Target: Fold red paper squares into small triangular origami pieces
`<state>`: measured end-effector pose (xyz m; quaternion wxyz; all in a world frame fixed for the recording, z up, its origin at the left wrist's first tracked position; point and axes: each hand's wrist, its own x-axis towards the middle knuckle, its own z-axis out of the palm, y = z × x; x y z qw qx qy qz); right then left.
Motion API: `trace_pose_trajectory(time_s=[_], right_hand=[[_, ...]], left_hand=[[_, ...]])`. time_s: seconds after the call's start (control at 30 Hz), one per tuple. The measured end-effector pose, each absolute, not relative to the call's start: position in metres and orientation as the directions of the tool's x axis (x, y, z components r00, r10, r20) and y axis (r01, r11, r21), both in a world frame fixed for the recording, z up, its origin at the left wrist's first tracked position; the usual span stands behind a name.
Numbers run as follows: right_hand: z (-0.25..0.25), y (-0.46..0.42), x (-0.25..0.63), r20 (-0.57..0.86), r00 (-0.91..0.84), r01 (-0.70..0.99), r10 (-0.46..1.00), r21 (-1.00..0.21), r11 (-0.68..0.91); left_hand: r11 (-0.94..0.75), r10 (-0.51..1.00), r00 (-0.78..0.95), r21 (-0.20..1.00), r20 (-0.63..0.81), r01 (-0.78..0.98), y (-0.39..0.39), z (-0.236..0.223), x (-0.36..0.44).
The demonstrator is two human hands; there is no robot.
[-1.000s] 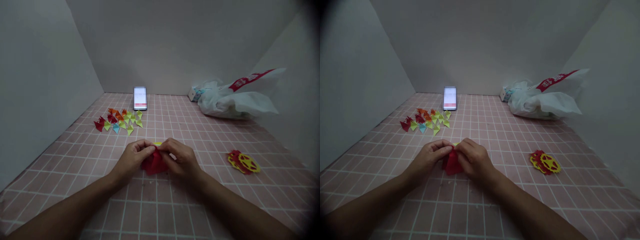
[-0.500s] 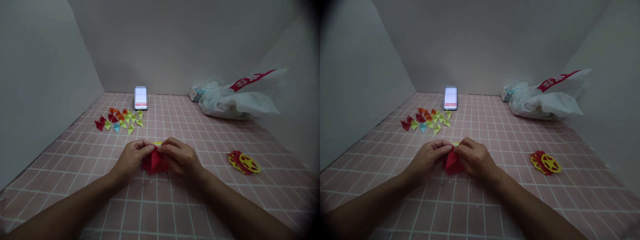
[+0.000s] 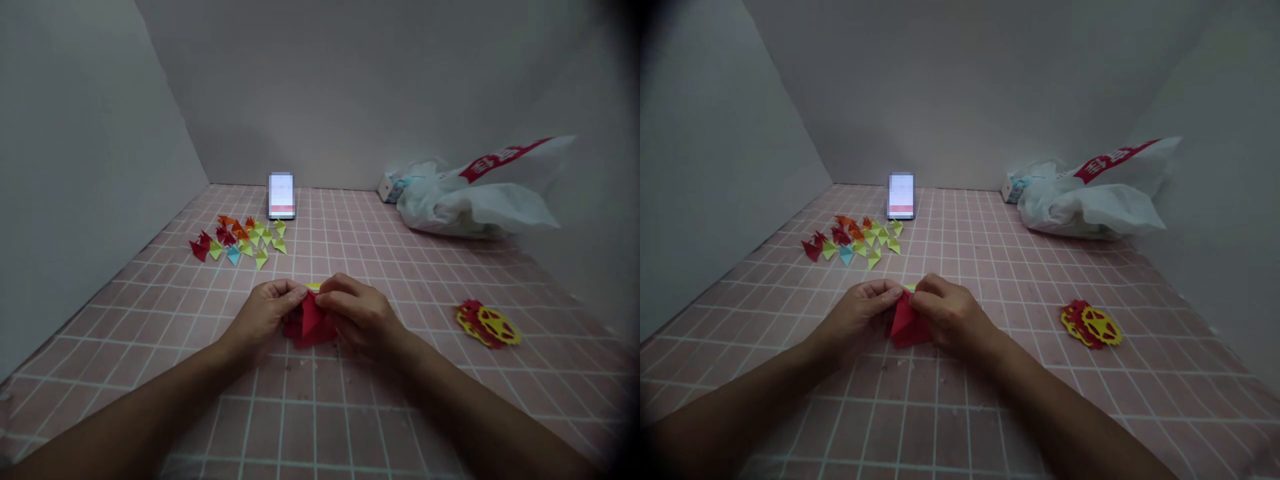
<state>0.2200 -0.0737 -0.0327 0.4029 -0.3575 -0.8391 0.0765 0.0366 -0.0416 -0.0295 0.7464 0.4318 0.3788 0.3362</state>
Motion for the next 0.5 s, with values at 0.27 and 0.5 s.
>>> trace_pose_trajectory(time_s=[0.27,0.5], right_hand=[[-0.038,-0.075,0.214,0.529,-0.174,0.452,0.83,-0.706,0.545],[-0.042,-0.078,0.208,0.431,0.104,0.367,0.896,-0.854,0.368]], left_hand=[[0.187,0.901,0.41,0.98,-0.142,-0.073,-0.039,-0.026,0.035],[-0.109,0.948,0.302,0.994,0.098,0.021,-0.047,-0.026,0.036]])
